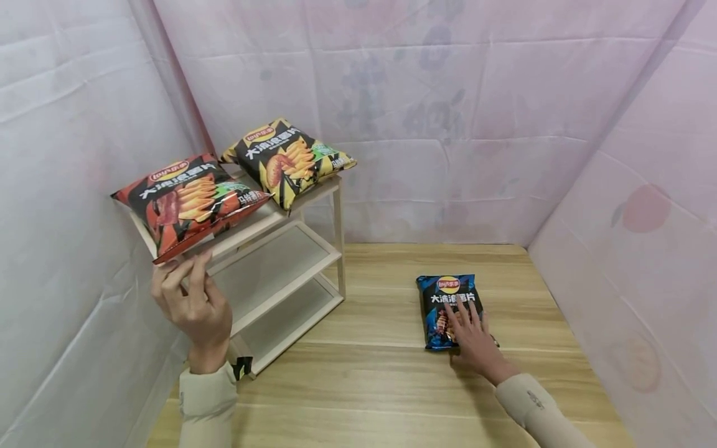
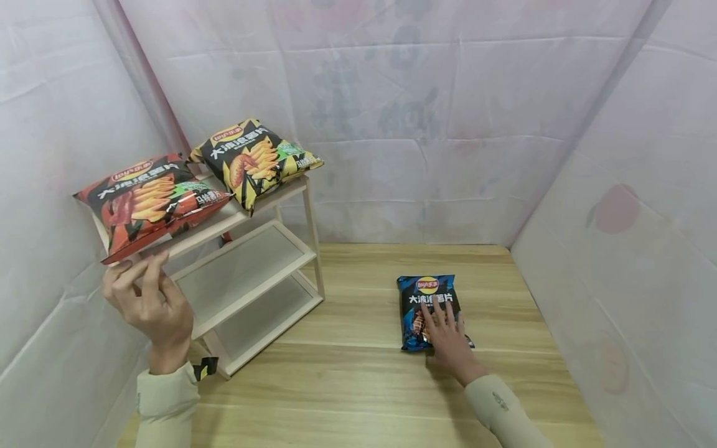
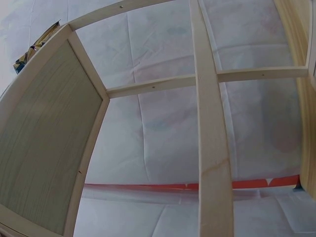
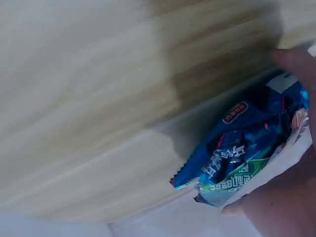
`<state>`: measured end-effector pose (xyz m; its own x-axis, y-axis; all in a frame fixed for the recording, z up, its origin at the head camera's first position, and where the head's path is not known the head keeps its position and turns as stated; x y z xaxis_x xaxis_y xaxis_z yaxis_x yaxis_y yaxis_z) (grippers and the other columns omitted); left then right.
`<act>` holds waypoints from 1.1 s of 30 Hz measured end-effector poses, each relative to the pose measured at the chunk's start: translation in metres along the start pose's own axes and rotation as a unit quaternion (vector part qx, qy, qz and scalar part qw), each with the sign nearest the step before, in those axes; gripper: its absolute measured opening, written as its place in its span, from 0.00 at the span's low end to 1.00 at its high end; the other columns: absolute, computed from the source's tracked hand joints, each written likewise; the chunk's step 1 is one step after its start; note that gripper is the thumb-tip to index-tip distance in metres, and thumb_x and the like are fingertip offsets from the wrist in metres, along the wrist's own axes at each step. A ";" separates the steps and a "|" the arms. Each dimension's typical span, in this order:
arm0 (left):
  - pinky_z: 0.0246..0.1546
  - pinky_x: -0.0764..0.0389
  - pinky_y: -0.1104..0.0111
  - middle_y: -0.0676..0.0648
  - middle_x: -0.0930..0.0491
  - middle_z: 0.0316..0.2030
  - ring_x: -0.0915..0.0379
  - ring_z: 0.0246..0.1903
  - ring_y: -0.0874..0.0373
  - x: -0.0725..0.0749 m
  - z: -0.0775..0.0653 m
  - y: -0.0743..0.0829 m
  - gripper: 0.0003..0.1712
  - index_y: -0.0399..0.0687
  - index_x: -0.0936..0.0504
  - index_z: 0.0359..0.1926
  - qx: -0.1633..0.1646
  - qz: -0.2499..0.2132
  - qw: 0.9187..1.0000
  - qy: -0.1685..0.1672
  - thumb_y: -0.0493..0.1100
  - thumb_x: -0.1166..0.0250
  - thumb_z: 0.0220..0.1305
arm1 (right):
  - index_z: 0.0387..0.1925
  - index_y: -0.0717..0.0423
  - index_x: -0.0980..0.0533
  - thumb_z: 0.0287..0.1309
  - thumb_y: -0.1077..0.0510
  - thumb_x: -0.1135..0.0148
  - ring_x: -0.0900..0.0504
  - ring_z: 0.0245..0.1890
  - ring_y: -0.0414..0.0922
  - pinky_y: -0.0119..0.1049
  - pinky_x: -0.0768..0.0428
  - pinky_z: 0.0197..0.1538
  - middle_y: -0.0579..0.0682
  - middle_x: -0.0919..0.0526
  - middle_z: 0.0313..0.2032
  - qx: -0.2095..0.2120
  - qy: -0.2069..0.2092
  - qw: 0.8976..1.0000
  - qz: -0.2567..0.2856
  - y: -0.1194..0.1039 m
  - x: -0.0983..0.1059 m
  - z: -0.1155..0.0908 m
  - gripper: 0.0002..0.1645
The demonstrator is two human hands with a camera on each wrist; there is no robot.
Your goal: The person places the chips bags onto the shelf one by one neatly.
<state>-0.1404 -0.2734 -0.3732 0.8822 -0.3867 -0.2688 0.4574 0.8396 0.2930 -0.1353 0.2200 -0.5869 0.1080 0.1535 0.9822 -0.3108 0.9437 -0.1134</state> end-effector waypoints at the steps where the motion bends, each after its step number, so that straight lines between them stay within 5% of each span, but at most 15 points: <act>1: 0.74 0.30 0.49 0.37 0.20 0.41 0.25 0.57 0.40 0.000 0.000 0.000 0.18 0.41 0.09 0.42 0.000 0.000 1.000 0.000 0.21 0.39 0.63 | 0.82 0.59 0.47 0.29 0.45 0.08 0.46 0.78 0.79 0.84 0.40 0.69 0.71 0.50 0.82 0.001 -0.001 1.000 -0.006 0.000 -0.001 0.003 0.82; 6: 0.74 0.30 0.49 0.37 0.20 0.41 0.25 0.57 0.41 0.002 -0.002 -0.001 0.18 0.41 0.09 0.42 -0.001 0.001 1.000 -0.002 0.21 0.39 0.63 | 0.83 0.56 0.48 0.30 0.35 0.10 0.46 0.78 0.79 0.86 0.41 0.68 0.68 0.50 0.83 0.001 -0.024 1.000 -0.009 0.004 -0.006 0.015 0.84; 11: 0.74 0.30 0.48 0.37 0.20 0.41 0.25 0.57 0.41 0.002 -0.003 -0.001 0.18 0.41 0.09 0.43 -0.003 0.003 1.000 -0.009 0.21 0.38 0.63 | 0.83 0.55 0.47 0.36 0.37 0.12 0.46 0.78 0.81 0.88 0.41 0.65 0.66 0.47 0.82 0.007 -0.035 0.999 0.000 0.008 -0.011 0.015 0.79; 21: 0.75 0.31 0.49 0.38 0.19 0.42 0.25 0.57 0.41 0.001 -0.004 -0.002 0.18 0.42 0.08 0.43 -0.007 0.005 1.000 -0.013 0.20 0.38 0.63 | 0.82 0.49 0.43 0.38 0.45 0.12 0.41 0.78 0.77 0.87 0.38 0.64 0.61 0.39 0.82 -0.005 0.012 0.999 -0.042 0.008 -0.037 0.011 0.72; 33: 0.74 0.30 0.49 0.38 0.20 0.42 0.25 0.57 0.41 0.001 -0.001 -0.003 0.18 0.41 0.09 0.43 -0.003 0.003 1.000 -0.008 0.21 0.38 0.64 | 0.81 0.50 0.39 0.48 0.40 0.17 0.42 0.78 0.75 0.90 0.40 0.62 0.61 0.38 0.81 -0.058 0.042 0.997 0.023 -0.004 -0.044 0.009 0.64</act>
<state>-0.1412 -0.2758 -0.3757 0.8863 -0.3878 -0.2531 0.4518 0.8439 0.2894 -0.1477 0.2068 -0.6281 0.1769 0.2169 0.9600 -0.2058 0.9620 -0.1795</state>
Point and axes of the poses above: each hand's wrist, its own z-axis towards the middle knuckle, its own x-axis out of the back of the hand, y = z × x, the point moved 1 cm from there along z, towards the middle knuckle
